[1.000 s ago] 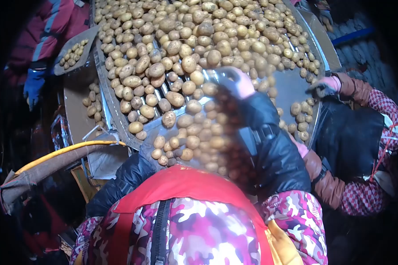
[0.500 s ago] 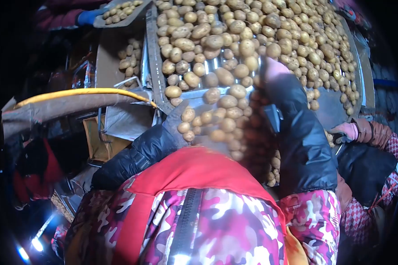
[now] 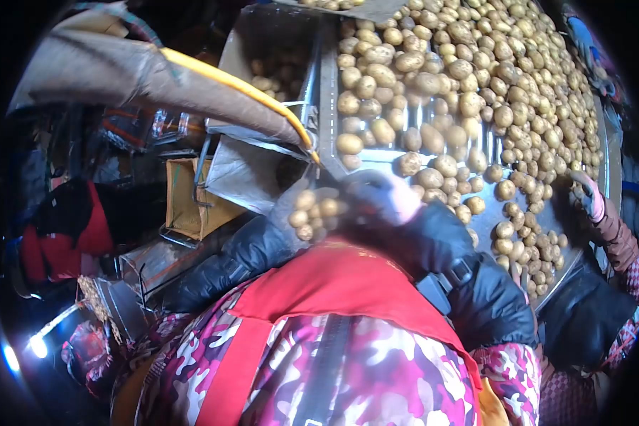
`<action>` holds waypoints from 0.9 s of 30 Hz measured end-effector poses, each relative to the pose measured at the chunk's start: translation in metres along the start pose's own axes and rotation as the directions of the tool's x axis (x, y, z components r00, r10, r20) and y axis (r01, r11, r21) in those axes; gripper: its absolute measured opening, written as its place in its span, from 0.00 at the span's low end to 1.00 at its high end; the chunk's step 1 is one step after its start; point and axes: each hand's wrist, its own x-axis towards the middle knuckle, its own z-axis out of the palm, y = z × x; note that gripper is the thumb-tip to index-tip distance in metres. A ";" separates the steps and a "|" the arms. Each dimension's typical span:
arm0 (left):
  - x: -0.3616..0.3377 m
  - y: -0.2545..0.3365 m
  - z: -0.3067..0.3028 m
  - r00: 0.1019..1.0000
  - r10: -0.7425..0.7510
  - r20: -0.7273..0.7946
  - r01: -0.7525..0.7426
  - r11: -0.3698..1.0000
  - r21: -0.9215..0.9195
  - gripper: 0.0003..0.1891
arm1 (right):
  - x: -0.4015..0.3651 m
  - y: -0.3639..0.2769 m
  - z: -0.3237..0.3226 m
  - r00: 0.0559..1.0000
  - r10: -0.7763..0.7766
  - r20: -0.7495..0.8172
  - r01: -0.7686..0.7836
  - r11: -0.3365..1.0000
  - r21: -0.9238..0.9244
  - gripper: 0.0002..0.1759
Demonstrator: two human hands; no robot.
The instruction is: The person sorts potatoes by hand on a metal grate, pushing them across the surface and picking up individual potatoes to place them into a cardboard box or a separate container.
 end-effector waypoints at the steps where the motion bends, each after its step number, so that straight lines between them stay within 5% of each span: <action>1: -0.013 0.004 -0.017 1.000 0.020 0.008 -0.019 0.997 -0.080 0.37 | 0.017 0.007 0.012 0.998 -0.020 0.056 0.027 0.991 -0.134 0.17; 2: -0.027 0.008 -0.022 0.989 0.103 -0.110 -0.113 0.990 -0.089 0.34 | 0.038 0.019 0.024 0.985 -0.060 0.160 0.073 0.994 -0.078 0.14; 4: -0.048 0.017 -0.019 0.917 0.214 -0.337 -0.296 0.931 -0.215 0.28 | 0.066 0.012 0.056 0.984 0.011 0.178 0.001 0.998 -0.067 0.24; 5: -0.056 0.024 0.006 0.793 0.375 -0.481 -0.434 0.901 -0.014 0.27 | 0.081 0.009 0.072 0.986 0.044 0.159 -0.033 0.997 -0.074 0.30; 6: -0.032 0.042 -0.126 0.913 0.404 -0.052 -0.408 0.906 -0.116 0.32 | 0.093 0.007 0.085 0.989 0.064 0.131 -0.051 0.994 -0.095 0.36; 7: -0.039 0.068 -0.141 0.887 0.386 0.252 -0.377 0.922 -0.086 0.28 | 0.102 0.009 0.093 0.995 -0.020 0.103 0.032 0.994 -0.109 0.42; 8: -0.051 0.076 -0.126 0.910 0.403 0.096 -0.412 0.903 0.120 0.30 | 0.104 0.005 0.095 0.992 -0.110 0.066 0.125 0.948 -0.294 0.42; 9: -0.057 0.073 -0.134 0.773 0.633 -0.042 -0.565 0.718 0.407 0.29 | 0.087 -0.014 0.100 0.995 -0.056 -0.077 0.014 0.885 -0.466 0.39; 10: -0.063 0.070 -0.141 0.566 0.805 -0.177 -0.497 0.504 0.706 0.28 | 0.075 -0.010 0.095 0.974 -0.217 -0.072 0.145 0.831 -0.537 0.37; 11: -0.068 0.075 -0.143 0.513 0.696 -0.503 -0.613 0.707 0.353 0.26 | 0.065 -0.003 0.087 0.929 -0.367 -0.056 0.260 0.752 -0.606 0.35; 12: -0.064 0.084 -0.179 0.597 0.719 -0.356 -0.572 0.693 0.439 0.25 | 0.063 0.020 0.076 0.873 -0.487 -0.019 0.351 0.655 -0.670 0.30; 14: -0.040 0.082 -0.160 0.759 0.626 -0.179 -0.424 0.684 0.594 0.25 | 0.038 0.012 0.049 0.927 -0.366 0.081 0.261 0.475 -0.841 0.27; 15: -0.035 0.063 -0.088 0.829 0.534 -0.166 -0.306 0.681 0.665 0.25 | 0.032 0.023 0.033 0.920 -0.370 0.126 0.285 0.413 -0.865 0.26; 17: -0.016 0.031 -0.002 0.891 0.442 0.102 -0.348 0.524 0.778 0.21 | 0.007 0.021 0.000 0.900 -0.429 0.078 0.165 0.171 -0.971 0.27; 18: 0.000 0.027 0.020 0.916 0.341 0.211 -0.344 0.396 0.852 0.18 | -0.010 0.036 -0.021 0.822 -0.570 -0.006 0.106 0.163 -0.981 0.27; 19: 0.025 0.025 0.031 0.879 0.302 0.368 -0.414 0.105 0.904 0.20 | -0.018 0.056 -0.040 0.825 -0.562 -0.051 -0.025 0.054 -0.998 0.29; 21: 0.055 0.020 0.089 0.807 0.221 0.548 -0.479 -0.299 0.825 0.21 | -0.052 0.058 -0.063 0.780 -0.611 -0.133 -0.117 0.067 -0.991 0.31; 24: 0.106 0.014 0.134 0.645 0.191 0.740 -0.492 -0.637 0.593 0.24 | -0.091 0.078 -0.095 0.770 -0.522 -0.366 -0.350 0.134 -0.927 0.36; 27: 0.167 0.037 0.155 0.560 0.278 0.781 -0.272 -0.829 0.489 0.27 | -0.134 0.098 -0.121 0.544 -0.545 -0.638 -0.534 0.362 -0.764 0.34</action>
